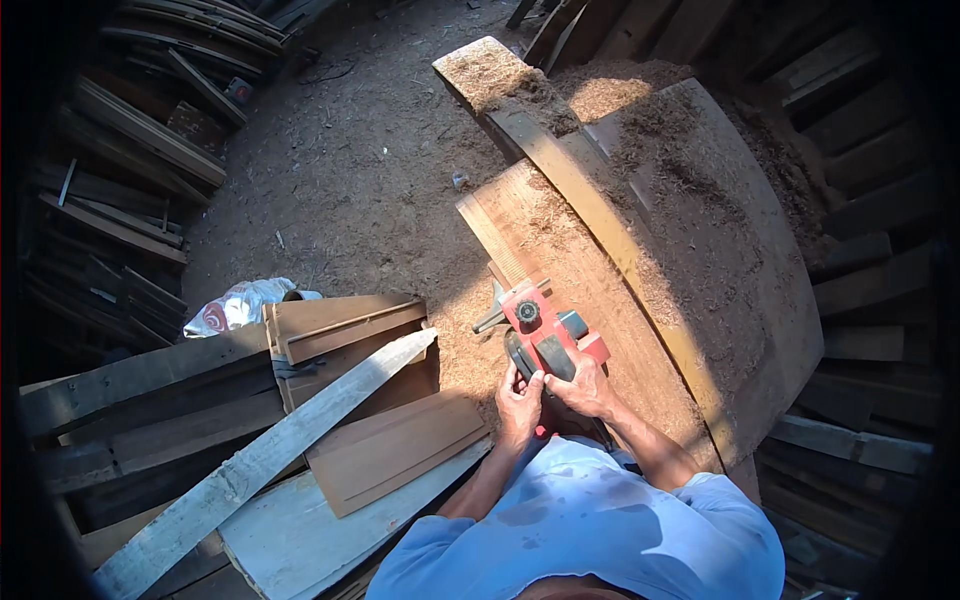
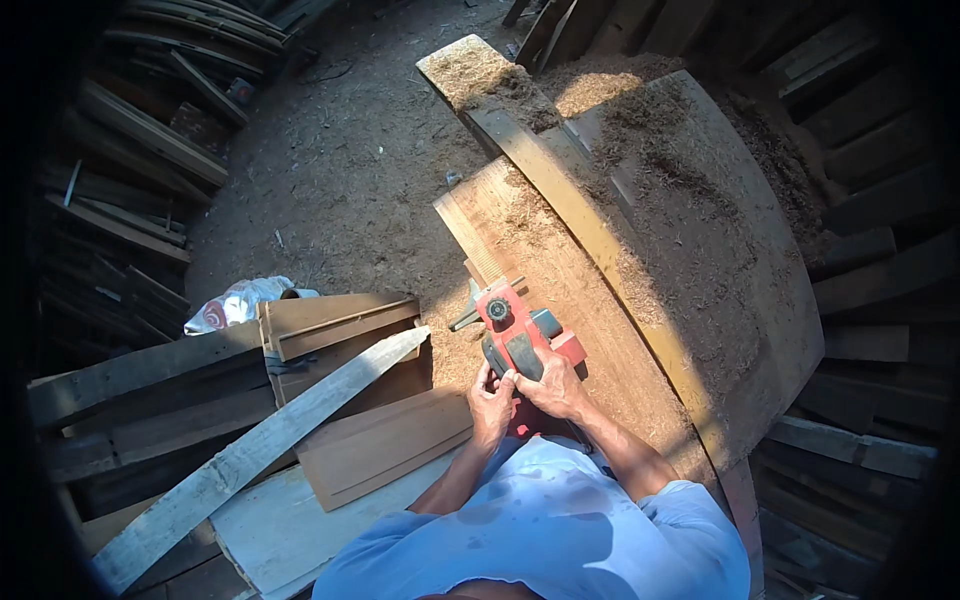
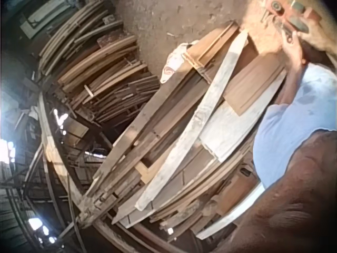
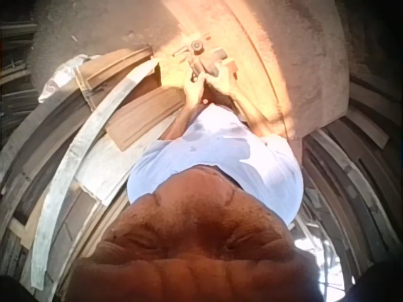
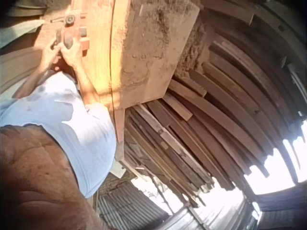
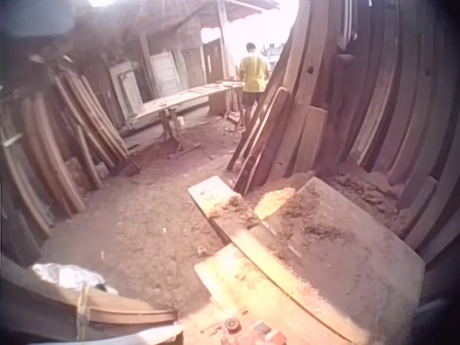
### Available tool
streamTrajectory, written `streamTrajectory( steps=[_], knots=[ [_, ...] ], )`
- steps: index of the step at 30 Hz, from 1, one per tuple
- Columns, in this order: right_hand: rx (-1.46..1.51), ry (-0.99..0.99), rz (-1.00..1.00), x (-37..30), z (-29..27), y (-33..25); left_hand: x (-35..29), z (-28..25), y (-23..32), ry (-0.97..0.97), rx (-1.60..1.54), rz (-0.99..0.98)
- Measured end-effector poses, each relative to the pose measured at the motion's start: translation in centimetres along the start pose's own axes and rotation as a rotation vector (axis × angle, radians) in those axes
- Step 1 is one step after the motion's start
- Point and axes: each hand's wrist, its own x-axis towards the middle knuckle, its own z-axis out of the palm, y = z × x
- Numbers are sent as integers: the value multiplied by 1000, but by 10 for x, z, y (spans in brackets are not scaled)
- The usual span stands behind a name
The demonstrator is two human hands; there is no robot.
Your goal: The person sands the surface of a wooden board using a hand-held belt sander, moving the tool across the wood while bracing the board with their other hand.
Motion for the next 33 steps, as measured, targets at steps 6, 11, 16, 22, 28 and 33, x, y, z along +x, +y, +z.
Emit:
streamTrajectory(
  steps=[6,11,16,22,28,33],
  knots=[
    [13,20,-108,97,19,-22,84,-13,46,52,-106,127],
    [-27,15,-135,204,31,-56,187,-40,86,67,20,259],
    [-61,51,-273,286,38,-107,279,-64,114,100,-12,289],
    [-92,60,-264,265,34,-91,250,-54,111,108,97,276],
    [0,-1,-39,135,23,-28,121,-28,59,51,53,145],
    [-7,35,-58,15,1,-6,12,4,5,11,-52,30]
  ],
)
